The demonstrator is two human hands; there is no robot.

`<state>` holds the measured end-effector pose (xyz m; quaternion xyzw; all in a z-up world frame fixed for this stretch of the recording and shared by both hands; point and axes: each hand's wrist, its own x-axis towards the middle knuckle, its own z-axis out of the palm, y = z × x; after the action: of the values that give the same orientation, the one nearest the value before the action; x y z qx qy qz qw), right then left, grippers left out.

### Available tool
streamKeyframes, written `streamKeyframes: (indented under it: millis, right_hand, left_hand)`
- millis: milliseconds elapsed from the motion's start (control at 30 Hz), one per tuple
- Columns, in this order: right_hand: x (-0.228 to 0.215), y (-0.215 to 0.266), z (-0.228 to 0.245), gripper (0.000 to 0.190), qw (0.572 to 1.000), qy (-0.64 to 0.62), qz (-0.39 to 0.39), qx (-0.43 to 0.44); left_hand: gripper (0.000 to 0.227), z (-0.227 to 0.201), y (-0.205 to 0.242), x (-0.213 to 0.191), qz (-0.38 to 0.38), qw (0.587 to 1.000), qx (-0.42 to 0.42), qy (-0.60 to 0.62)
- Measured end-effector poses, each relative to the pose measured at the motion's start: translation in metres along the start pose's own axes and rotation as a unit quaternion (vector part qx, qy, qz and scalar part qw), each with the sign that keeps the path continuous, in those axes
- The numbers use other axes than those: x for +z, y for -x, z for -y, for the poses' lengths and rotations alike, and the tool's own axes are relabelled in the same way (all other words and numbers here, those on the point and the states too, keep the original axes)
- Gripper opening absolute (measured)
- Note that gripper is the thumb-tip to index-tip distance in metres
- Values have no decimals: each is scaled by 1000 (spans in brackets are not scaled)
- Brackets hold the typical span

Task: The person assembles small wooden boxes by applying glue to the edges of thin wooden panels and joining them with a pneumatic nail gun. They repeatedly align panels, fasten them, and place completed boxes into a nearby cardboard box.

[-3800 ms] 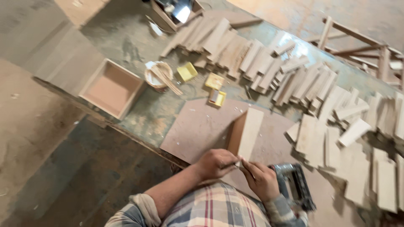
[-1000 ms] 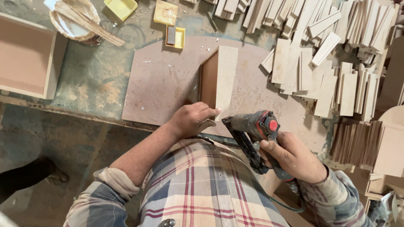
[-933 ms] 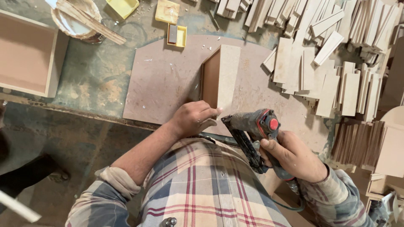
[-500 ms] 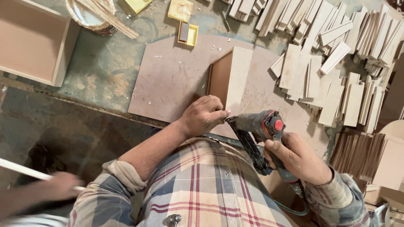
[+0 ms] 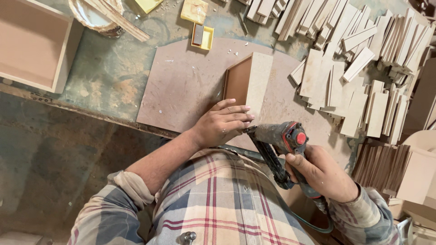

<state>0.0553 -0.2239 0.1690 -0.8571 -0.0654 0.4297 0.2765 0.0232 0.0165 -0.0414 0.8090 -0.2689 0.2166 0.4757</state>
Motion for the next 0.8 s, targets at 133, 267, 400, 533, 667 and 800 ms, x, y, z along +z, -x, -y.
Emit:
streamKeyframes:
  millis: [133, 267, 400, 533, 667, 800]
  right_hand:
    - [-2, 0, -4, 50, 1000, -7, -5, 10]
    - [-5, 4, -20, 48, 999, -15, -33, -14]
    - [5, -13, -68, 43, 982, 86, -155, 59]
    - [35, -85, -138, 59, 935, 216, -281, 11]
    - [65, -147, -180, 84, 899, 289, -328, 15]
    - [86, -144, -167, 74, 899, 268, -344, -36]
  left_hand:
    - [16, -3, 0, -1, -7, 1000, 7, 6]
    - [15, -13, -1, -3, -35, 999, -17, -30]
    - [23, -21, 1, -5, -44, 997, -25, -65]
    - [22, -23, -2, -8, -41, 996, -12, -80]
    - [23, -34, -5, -8, -45, 994, -34, -92]
    - [20, -43, -8, -9, -20, 989, -85, -120]
